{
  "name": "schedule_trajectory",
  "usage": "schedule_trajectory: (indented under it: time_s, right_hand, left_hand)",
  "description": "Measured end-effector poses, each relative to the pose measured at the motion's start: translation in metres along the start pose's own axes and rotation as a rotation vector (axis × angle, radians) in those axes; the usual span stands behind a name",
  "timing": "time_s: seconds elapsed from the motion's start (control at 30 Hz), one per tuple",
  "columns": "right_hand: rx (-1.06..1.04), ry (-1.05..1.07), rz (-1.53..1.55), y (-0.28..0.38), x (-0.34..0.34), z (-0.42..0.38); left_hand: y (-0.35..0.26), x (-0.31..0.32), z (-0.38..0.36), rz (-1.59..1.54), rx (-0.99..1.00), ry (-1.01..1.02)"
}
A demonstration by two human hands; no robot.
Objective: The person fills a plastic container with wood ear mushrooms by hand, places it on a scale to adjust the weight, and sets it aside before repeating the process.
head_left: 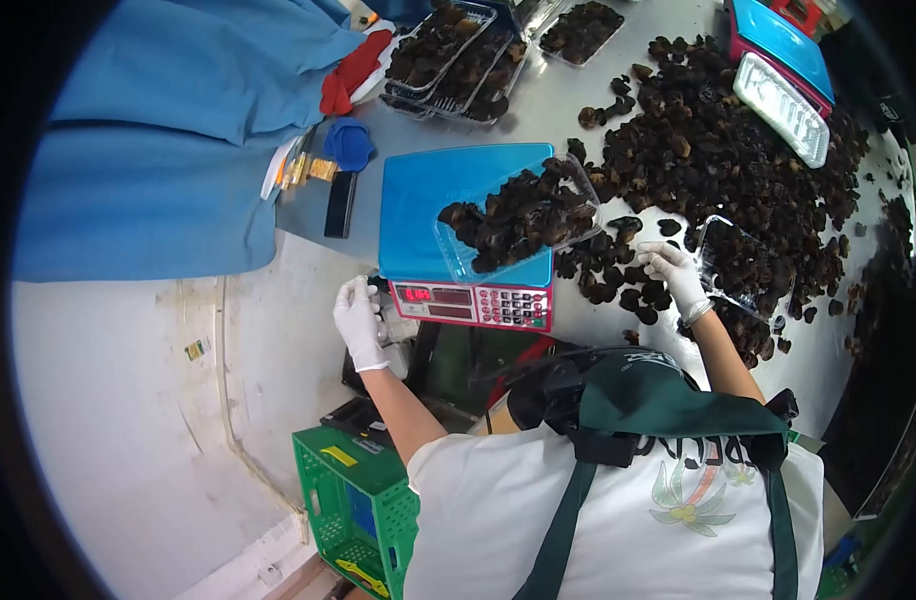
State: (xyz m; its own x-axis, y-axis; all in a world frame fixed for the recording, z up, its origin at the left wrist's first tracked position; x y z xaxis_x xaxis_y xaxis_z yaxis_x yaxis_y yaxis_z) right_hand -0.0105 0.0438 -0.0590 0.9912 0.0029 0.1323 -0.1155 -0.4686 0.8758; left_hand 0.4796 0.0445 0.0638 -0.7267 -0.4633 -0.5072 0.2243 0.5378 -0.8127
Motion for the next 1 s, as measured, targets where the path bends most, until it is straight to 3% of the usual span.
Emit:
schedule_trajectory:
  time_s: [0.33,0.37,0.4,0.47,0.5,0.6,0.67,0.77,0.87,1.0]
  right_hand:
    - [0.025,0.035,-0.087,-0.009,0.032,-0.003]
    - [-0.015,-0.016,-0.211,-0.011,0.029,-0.003]
    - [-0.223,-0.160,-0.672,-0.003,0.025,-0.001]
    - [-0.384,-0.386,-0.836,0.010,0.019,-0.010]
    - [-0.549,-0.401,-0.941,0.035,0.033,-0.021]
    - [-0.639,-0.345,-0.951,0.033,0.046,-0.014]
    - [-0.665,-0.219,-1.211,0.029,0.065,-0.010]
    - [-0.408,-0.140,-1.623,0.007,0.075,-0.002]
    - [-0.329,-0.115,-1.526,0.010,0.064,-0.014]
    - [-0.325,-0.237,-1.015,0.021,0.036,-0.014]
  left_hand:
    - [0.013,0.013,0.002,-0.087,-0.014,0.094]
    - [0.015,0.012,0.004,-0.094,-0.017,0.092]
    - [0.017,0.013,0.004,-0.099,-0.025,0.098]
    - [0.017,0.011,0.003,-0.046,-0.045,0.093]
    - [0.021,0.010,0.006,-0.042,-0.052,0.096]
    - [0.027,0.009,0.011,-0.052,-0.070,0.103]
    - [0.027,0.013,0.011,-0.066,-0.076,0.114]
    - [0.023,0.024,0.010,-0.093,-0.080,0.138]
    - [0.028,0.029,0.012,-0.114,-0.101,0.159]
    - [0.030,0.034,0.009,-0.095,-0.112,0.174]
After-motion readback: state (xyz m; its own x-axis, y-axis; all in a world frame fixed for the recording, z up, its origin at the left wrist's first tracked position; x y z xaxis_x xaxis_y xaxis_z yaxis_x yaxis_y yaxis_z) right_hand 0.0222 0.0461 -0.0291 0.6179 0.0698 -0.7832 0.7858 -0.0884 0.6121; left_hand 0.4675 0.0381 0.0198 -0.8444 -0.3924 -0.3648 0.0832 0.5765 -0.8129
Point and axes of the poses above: each hand's wrist, its own z-axis towards the middle knuckle, its own x-axis out of the palm, y = z × x, the point moved 6 cm from there along z, towards the middle knuckle, and after that the axes turned 2 degrees about -x, right-handed, at the moved point
